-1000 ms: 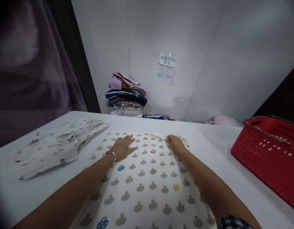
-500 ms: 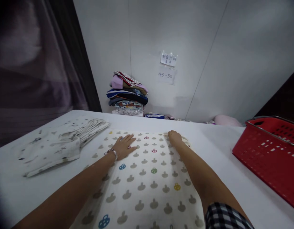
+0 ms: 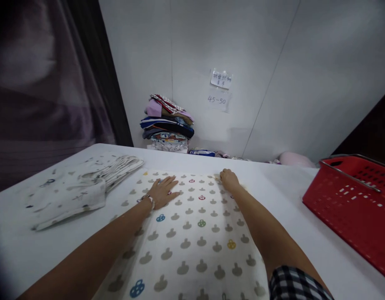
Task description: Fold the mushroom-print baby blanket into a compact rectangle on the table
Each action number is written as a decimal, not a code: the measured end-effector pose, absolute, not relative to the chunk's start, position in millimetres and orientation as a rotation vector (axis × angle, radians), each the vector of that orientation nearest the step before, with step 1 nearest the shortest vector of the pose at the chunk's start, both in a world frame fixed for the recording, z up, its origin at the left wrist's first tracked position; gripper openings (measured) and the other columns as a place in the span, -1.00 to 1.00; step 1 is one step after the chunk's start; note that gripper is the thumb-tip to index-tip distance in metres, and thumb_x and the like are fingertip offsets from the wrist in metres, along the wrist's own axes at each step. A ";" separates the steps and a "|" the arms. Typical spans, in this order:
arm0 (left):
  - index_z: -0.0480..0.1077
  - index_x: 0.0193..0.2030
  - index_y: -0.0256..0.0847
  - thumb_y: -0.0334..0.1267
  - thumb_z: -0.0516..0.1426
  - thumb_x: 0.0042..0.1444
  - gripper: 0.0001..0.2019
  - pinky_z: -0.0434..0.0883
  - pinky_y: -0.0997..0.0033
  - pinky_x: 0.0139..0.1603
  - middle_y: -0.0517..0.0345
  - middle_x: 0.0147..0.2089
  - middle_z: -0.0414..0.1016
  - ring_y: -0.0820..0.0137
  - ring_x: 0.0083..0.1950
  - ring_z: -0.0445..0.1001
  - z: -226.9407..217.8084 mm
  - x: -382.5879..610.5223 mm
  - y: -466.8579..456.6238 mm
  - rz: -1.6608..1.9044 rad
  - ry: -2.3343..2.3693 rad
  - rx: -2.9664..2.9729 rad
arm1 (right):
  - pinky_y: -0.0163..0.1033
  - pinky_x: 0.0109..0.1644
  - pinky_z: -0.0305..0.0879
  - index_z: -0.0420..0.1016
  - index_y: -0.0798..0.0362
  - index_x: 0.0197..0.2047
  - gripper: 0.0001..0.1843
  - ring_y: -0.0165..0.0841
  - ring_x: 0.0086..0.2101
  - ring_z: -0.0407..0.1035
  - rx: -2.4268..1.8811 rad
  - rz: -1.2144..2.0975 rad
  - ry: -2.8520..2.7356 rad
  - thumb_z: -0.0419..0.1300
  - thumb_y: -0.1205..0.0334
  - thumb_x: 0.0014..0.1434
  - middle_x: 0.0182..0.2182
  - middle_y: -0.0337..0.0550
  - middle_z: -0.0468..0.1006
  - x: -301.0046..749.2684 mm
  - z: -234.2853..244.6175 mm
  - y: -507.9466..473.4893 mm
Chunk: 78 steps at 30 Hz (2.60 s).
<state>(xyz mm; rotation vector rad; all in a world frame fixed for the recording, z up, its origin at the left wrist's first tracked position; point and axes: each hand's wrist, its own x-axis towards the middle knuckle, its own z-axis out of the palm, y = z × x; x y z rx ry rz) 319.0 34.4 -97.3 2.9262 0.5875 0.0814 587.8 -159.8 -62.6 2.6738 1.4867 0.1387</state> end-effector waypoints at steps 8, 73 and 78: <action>0.07 0.28 -0.02 0.19 -0.23 0.15 -0.38 -0.19 0.02 0.29 0.20 0.38 -0.13 0.23 0.37 -0.17 -96.7 318.6 33.8 0.094 0.583 2.930 | -0.24 -0.15 0.09 0.40 0.17 -0.15 -0.73 -0.26 -0.23 0.35 2.760 0.178 1.387 -0.09 0.40 0.22 -0.25 0.07 0.49 594.3 -60.4 -156.0; 0.06 0.28 -0.03 0.20 -0.23 0.15 -0.37 -0.19 0.02 0.29 0.19 0.39 -0.14 0.20 0.37 -0.16 -94.7 318.1 33.8 0.079 0.586 2.923 | -0.29 -0.14 0.12 0.50 0.04 -0.13 -0.71 -0.27 -0.13 0.31 2.713 -0.039 1.443 0.03 0.37 0.13 -0.11 -0.06 0.48 592.3 -60.9 -155.8; 0.06 0.28 -0.03 0.20 -0.23 0.14 -0.36 -0.18 0.00 0.29 0.19 0.38 -0.13 0.21 0.37 -0.16 -95.8 318.7 33.8 0.093 0.591 2.919 | -0.31 -0.16 0.15 0.53 0.05 -0.15 -0.72 -0.26 -0.07 0.27 2.742 -0.076 1.374 0.08 0.37 0.10 -0.06 -0.02 0.44 602.9 -63.6 -142.7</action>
